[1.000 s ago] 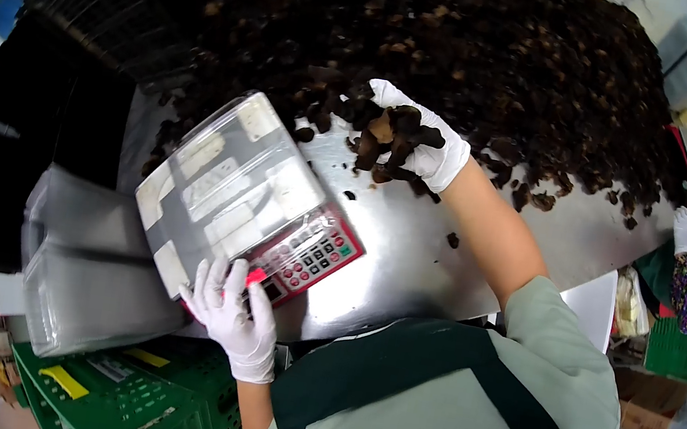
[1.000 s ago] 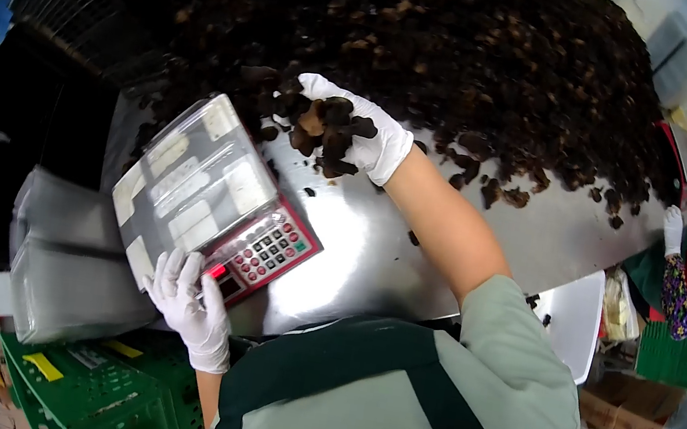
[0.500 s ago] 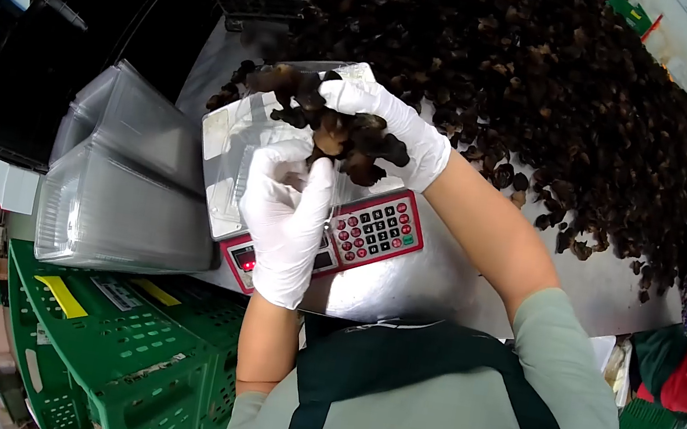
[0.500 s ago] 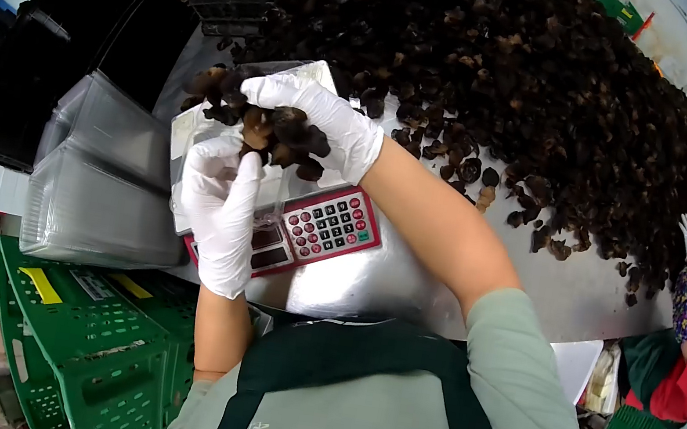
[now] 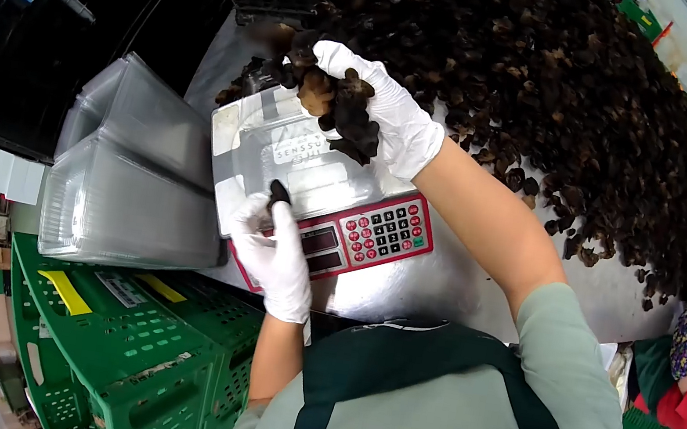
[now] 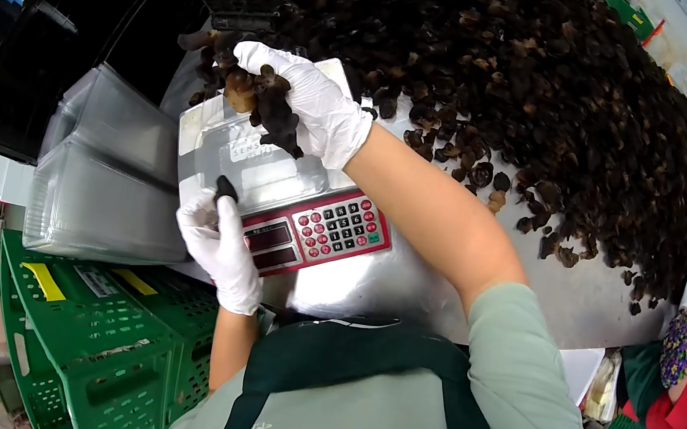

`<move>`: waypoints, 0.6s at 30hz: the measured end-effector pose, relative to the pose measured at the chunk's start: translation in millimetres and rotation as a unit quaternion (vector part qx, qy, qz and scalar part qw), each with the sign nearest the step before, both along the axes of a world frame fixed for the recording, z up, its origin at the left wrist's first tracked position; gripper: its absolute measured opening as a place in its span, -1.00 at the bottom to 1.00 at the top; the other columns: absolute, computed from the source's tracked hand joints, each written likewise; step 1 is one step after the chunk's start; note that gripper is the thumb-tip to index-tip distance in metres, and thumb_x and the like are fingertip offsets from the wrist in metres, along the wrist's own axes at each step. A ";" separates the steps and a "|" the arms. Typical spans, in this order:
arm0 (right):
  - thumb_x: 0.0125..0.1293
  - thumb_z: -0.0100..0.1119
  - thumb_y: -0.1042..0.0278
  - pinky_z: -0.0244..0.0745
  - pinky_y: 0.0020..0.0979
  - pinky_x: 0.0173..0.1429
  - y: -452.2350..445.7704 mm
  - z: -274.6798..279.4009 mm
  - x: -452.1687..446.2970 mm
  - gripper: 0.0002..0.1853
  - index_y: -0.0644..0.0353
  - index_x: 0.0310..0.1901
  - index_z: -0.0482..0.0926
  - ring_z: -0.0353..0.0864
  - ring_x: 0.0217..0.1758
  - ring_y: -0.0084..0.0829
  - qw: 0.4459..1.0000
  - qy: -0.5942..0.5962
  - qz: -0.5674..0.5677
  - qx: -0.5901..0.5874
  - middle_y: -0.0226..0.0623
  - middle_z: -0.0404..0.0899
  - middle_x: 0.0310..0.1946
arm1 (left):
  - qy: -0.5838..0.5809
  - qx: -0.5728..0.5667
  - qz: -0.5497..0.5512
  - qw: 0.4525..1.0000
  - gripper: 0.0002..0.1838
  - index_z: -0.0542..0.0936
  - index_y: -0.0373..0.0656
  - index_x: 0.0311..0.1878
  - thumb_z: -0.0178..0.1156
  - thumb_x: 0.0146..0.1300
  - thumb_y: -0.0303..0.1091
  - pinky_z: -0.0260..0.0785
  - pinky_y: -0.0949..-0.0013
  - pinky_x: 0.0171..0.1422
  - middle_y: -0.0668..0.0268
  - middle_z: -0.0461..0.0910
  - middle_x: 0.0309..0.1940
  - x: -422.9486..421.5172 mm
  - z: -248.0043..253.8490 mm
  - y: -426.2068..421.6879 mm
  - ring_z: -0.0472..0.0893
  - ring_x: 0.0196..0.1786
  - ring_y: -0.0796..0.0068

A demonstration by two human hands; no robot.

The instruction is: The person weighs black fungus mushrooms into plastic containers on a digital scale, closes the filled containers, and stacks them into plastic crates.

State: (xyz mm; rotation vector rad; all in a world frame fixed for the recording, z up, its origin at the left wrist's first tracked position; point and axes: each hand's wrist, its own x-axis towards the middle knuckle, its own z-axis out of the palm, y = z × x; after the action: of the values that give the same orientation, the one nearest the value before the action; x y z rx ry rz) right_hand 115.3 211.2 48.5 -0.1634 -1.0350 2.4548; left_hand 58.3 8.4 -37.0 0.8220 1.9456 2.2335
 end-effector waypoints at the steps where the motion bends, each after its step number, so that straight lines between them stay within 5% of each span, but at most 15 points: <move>1: 0.43 0.29 0.11 0.61 -0.50 -0.02 -2.1 -0.2 1.2 -0.71 0.06 0.06 0.69 0.64 -0.11 -0.61 1.000 0.008 0.001 -0.002 -0.49 0.69 -0.10 | 0.003 -0.001 0.008 1.000 -0.77 0.49 -0.25 0.08 0.24 0.41 -0.57 0.40 0.47 0.11 0.33 0.55 -0.08 11.4 2.8 3.5 0.52 -0.09 0.60; 8: 0.38 0.31 0.11 0.46 -0.55 -0.28 10.8 -18.3 1.7 -0.73 0.11 -0.07 0.71 0.54 -0.32 -0.61 1.000 -0.011 0.001 0.011 -0.41 0.64 -0.26 | -0.013 -0.011 -0.038 0.999 -0.73 0.48 -0.24 0.11 0.28 0.42 -0.54 0.37 0.47 0.16 0.28 0.51 0.00 37.3 0.8 -1.2 0.49 -0.02 0.59; 10: 0.37 0.31 0.13 0.46 -0.56 -0.25 7.3 -8.1 -3.4 -0.72 0.18 -0.10 0.72 0.59 -0.29 -0.61 0.993 -0.018 -0.027 0.114 -0.39 0.67 -0.29 | 0.007 -0.013 -0.033 0.999 -0.73 0.48 -0.23 0.11 0.29 0.42 -0.54 0.37 0.48 0.15 0.29 0.51 0.00 36.0 -4.3 -1.6 0.49 -0.02 0.59; 11: 0.36 0.31 0.15 0.51 -0.59 -0.18 7.6 0.7 9.8 -0.71 0.23 -0.10 0.73 0.64 -0.27 -0.62 0.953 -0.132 -0.022 0.273 -0.40 0.68 -0.32 | 0.009 -0.014 -0.029 0.999 -0.73 0.48 -0.22 0.11 0.29 0.41 -0.54 0.38 0.48 0.13 0.29 0.51 0.00 36.2 -2.7 -1.9 0.49 -0.03 0.60; 12: 0.30 0.34 0.15 0.60 -0.45 0.03 7.5 1.4 13.4 -0.68 0.18 -0.03 0.73 0.69 -0.13 -0.45 0.924 -0.178 0.050 0.336 -0.28 0.70 -0.13 | 0.011 -0.014 -0.025 1.000 -0.73 0.48 -0.22 0.11 0.30 0.41 -0.54 0.38 0.48 0.12 0.30 0.52 -0.01 36.4 -1.9 -2.5 0.49 -0.03 0.60; 14: 0.21 0.40 0.10 0.56 -0.24 0.27 10.3 -22.0 8.9 -0.62 0.05 0.03 0.73 0.63 0.16 -0.22 0.657 -0.147 -0.033 0.738 -0.15 0.61 0.15 | -0.005 -0.012 -0.034 0.999 -0.72 0.49 -0.21 0.10 0.30 0.41 -0.53 0.36 0.45 0.19 0.31 0.52 -0.01 37.2 -2.9 -5.5 0.51 -0.03 0.58; 15: 0.15 0.45 0.04 0.44 -0.14 0.43 8.6 -15.2 11.0 -0.55 -0.05 0.08 0.73 0.46 0.38 -0.05 0.576 -0.166 0.041 0.799 -0.07 0.45 0.35 | -0.021 -0.009 -0.042 0.999 -0.72 0.49 -0.20 0.10 0.31 0.40 -0.53 0.35 0.42 0.26 0.31 0.53 -0.01 37.3 -3.7 -6.7 0.52 -0.02 0.57; 16: 0.16 0.46 0.00 0.43 -0.17 0.44 5.2 -10.1 9.7 -0.51 -0.06 0.12 0.72 0.46 0.40 -0.06 0.579 -0.191 0.069 0.790 -0.07 0.47 0.34 | -0.021 -0.010 -0.043 0.999 -0.72 0.49 -0.20 0.10 0.31 0.40 -0.53 0.35 0.42 0.26 0.31 0.53 -0.01 35.7 -6.1 -7.1 0.52 -0.02 0.57; 18: 0.18 0.45 -0.01 0.44 -0.18 0.43 5.9 -5.4 16.2 -0.51 -0.06 0.14 0.72 0.49 0.37 -0.08 0.676 -0.133 0.009 0.725 -0.10 0.47 0.35 | 0.110 -0.056 -0.018 0.992 -0.68 0.48 -0.15 0.10 0.34 0.35 -0.50 0.06 0.01 0.60 0.26 0.63 0.01 30.7 -13.8 -8.5 0.63 0.02 0.42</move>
State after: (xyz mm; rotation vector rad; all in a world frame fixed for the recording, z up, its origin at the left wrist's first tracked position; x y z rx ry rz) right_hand 131.5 217.1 43.1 0.0407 -2.6958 0.9374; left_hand 88.9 -0.1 -50.9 1.1197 2.1081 2.0674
